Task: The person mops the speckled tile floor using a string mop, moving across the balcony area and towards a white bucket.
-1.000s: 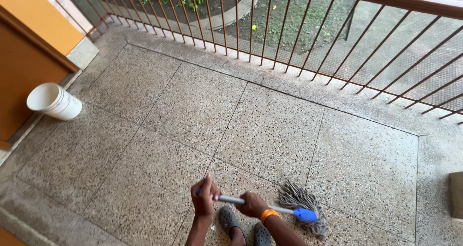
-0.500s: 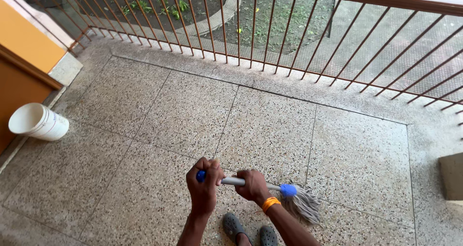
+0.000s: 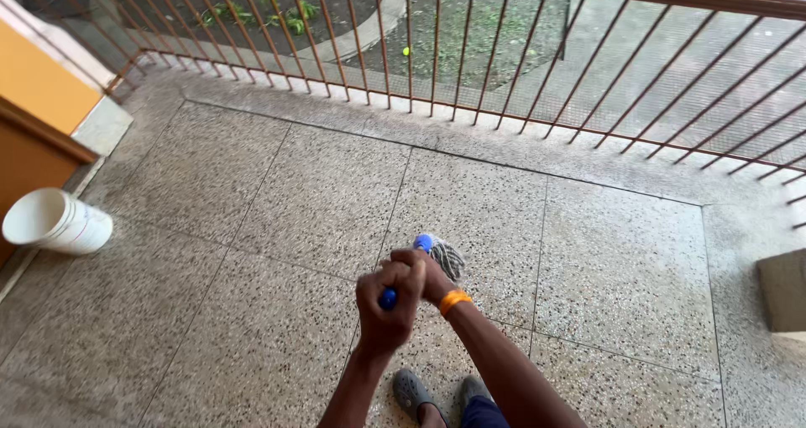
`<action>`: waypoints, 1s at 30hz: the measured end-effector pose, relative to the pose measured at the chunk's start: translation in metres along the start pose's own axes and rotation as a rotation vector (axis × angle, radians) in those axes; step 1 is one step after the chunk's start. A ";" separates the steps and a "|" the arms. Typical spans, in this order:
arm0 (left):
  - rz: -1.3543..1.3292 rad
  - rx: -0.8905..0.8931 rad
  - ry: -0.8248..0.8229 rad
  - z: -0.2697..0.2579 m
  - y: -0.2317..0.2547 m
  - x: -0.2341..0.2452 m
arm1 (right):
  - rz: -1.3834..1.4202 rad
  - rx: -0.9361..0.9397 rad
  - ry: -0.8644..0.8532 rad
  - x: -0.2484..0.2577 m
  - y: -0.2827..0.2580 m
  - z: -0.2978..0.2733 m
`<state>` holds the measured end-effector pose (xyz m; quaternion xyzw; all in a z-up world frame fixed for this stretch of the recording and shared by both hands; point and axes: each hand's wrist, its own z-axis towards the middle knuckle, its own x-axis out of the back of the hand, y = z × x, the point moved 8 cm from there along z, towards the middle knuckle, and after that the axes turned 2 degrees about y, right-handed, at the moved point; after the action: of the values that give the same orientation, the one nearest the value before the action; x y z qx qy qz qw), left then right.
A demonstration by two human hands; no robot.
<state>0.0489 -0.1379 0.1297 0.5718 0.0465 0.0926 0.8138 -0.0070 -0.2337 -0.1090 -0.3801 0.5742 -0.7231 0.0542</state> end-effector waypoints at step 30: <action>-0.230 0.110 0.245 0.020 -0.107 0.035 | -0.117 -0.261 -0.021 -0.017 0.049 -0.004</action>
<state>0.0977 -0.1841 0.0376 0.5907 0.2156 0.0652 0.7748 -0.0146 -0.2385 -0.1604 -0.4243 0.6398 -0.6400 -0.0318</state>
